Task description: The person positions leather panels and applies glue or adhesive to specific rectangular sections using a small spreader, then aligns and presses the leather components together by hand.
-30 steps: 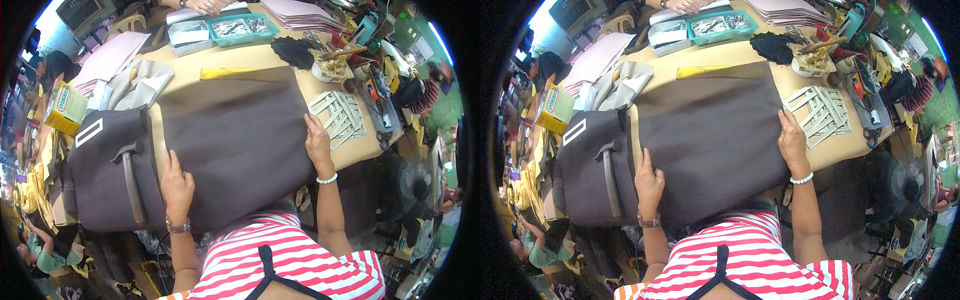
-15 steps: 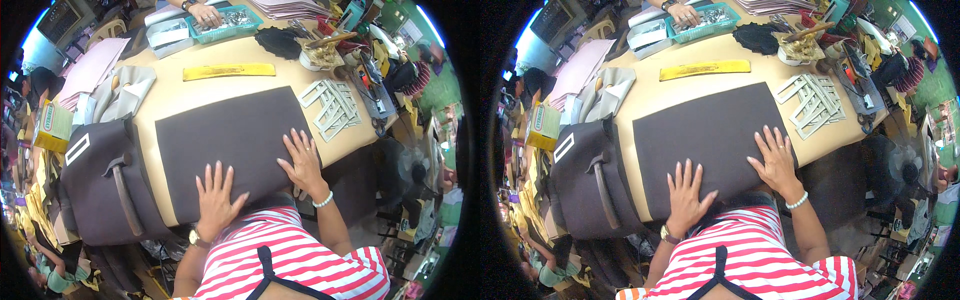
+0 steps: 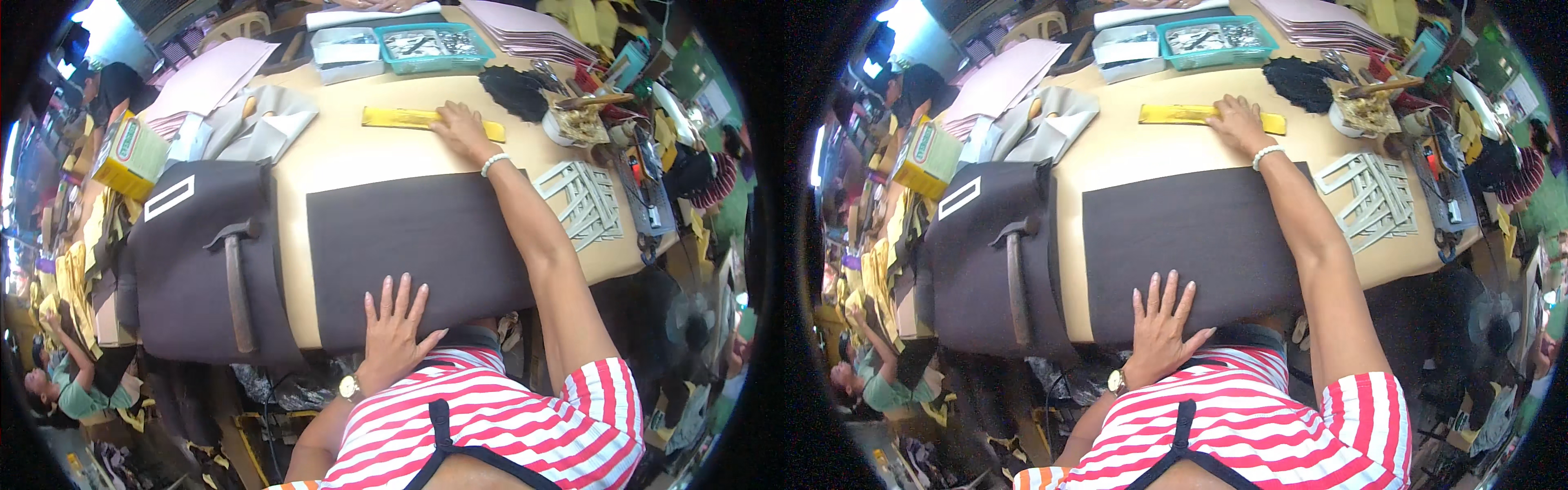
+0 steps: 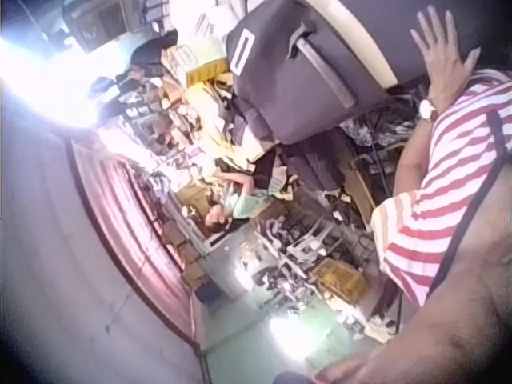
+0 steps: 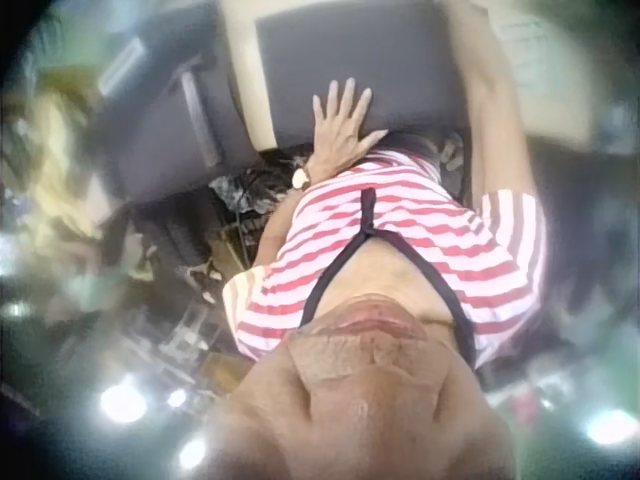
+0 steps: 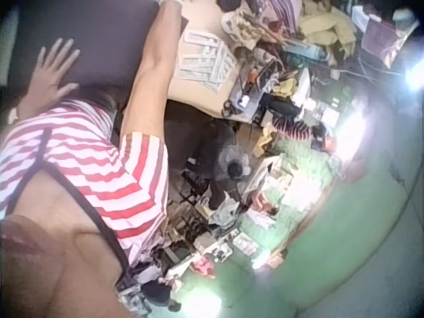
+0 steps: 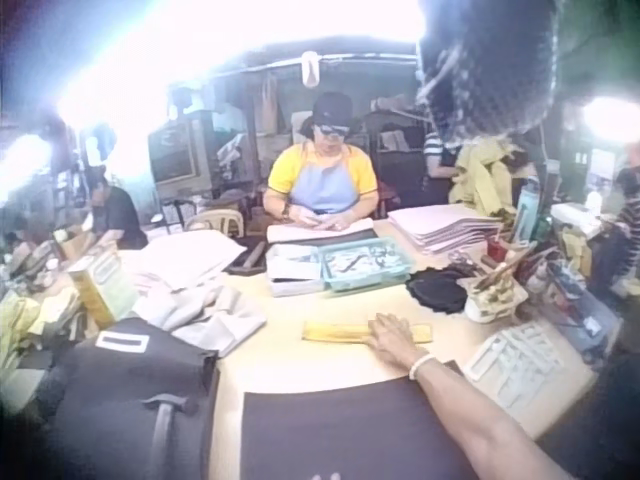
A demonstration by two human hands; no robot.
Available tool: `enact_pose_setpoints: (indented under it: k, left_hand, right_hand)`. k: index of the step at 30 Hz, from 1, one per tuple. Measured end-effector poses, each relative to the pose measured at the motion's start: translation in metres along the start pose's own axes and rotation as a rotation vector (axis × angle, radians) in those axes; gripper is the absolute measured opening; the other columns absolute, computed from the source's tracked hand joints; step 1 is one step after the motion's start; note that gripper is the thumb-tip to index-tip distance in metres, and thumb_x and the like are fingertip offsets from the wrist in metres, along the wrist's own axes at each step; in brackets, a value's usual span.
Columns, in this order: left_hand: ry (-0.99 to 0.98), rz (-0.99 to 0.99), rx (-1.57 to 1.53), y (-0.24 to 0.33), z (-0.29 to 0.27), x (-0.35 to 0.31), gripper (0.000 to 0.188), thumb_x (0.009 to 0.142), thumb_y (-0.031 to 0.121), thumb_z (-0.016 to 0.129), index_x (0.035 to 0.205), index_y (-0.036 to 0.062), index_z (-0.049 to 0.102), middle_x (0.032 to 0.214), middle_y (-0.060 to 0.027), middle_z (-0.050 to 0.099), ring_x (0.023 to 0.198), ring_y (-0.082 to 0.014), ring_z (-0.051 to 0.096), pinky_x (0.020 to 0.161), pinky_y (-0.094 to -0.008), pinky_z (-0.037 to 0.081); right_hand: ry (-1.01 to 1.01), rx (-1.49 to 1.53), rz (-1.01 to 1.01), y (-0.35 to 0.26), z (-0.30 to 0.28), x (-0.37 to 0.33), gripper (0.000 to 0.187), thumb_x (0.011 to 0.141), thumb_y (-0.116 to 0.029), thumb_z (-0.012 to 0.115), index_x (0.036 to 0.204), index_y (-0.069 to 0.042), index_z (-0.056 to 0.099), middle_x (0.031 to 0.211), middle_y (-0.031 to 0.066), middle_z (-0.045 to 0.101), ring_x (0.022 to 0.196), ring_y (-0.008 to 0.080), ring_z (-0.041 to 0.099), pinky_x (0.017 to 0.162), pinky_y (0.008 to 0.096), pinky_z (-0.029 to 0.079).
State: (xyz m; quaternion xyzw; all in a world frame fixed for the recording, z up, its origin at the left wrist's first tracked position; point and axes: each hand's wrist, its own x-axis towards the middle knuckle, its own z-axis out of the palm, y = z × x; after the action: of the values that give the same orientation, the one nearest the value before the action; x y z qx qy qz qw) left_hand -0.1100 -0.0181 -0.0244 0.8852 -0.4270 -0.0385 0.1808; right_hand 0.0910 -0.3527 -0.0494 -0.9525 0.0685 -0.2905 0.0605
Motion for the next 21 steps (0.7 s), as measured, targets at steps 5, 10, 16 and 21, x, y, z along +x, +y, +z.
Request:
enact_pose_setpoints:
  k: [5,10,16,21]
  left_hand:
    - [0.015,-0.002,-0.023,-0.001,0.008,-0.004,0.074,0.082,0.059,0.053,0.138,0.0113,0.041,0.146,-0.0212,0.026,0.135,-0.0424,0.019,0.103,-0.0648,0.014]
    - [0.027,-0.001,-0.027,0.0,0.005,-0.004,0.071,0.082,0.058,0.054,0.135,0.0113,0.044,0.143,-0.0211,0.032,0.134,-0.0409,0.024,0.102,-0.0633,0.018]
    - [0.161,0.003,-0.026,-0.008,-0.029,0.021,0.059,0.082,0.043,0.061,0.128,0.0064,0.051,0.13,-0.0211,0.046,0.122,-0.0375,0.039,0.098,-0.054,0.029]
    - [0.339,-0.224,0.225,-0.048,-0.041,0.051,0.048,0.083,0.027,0.063,0.122,0.001,0.053,0.124,-0.0212,0.05,0.118,-0.0373,0.043,0.098,-0.0472,0.033]
  right_hand:
    - [-0.168,0.398,0.184,-0.01,-0.039,0.011,0.023,0.084,-0.026,0.06,0.096,-0.007,0.06,0.098,0.0109,0.065,0.092,0.0269,0.061,0.082,0.0397,0.045]
    - [-0.256,0.6,-0.027,-0.065,-0.114,-0.012,0.013,0.084,-0.018,0.059,0.087,-0.006,0.063,0.08,0.0107,0.067,0.075,0.0253,0.066,0.069,0.0349,0.05]
    - [-0.088,0.332,-0.009,-0.084,-0.128,-0.078,0.014,0.082,-0.014,0.061,0.093,-0.004,0.063,0.095,0.0099,0.063,0.083,0.0276,0.062,0.075,0.0359,0.049]
    - [0.062,0.181,0.328,-0.065,-0.145,-0.137,0.021,0.082,-0.01,0.059,0.101,-0.001,0.061,0.096,0.0134,0.062,0.09,0.0317,0.059,0.08,0.04,0.046]
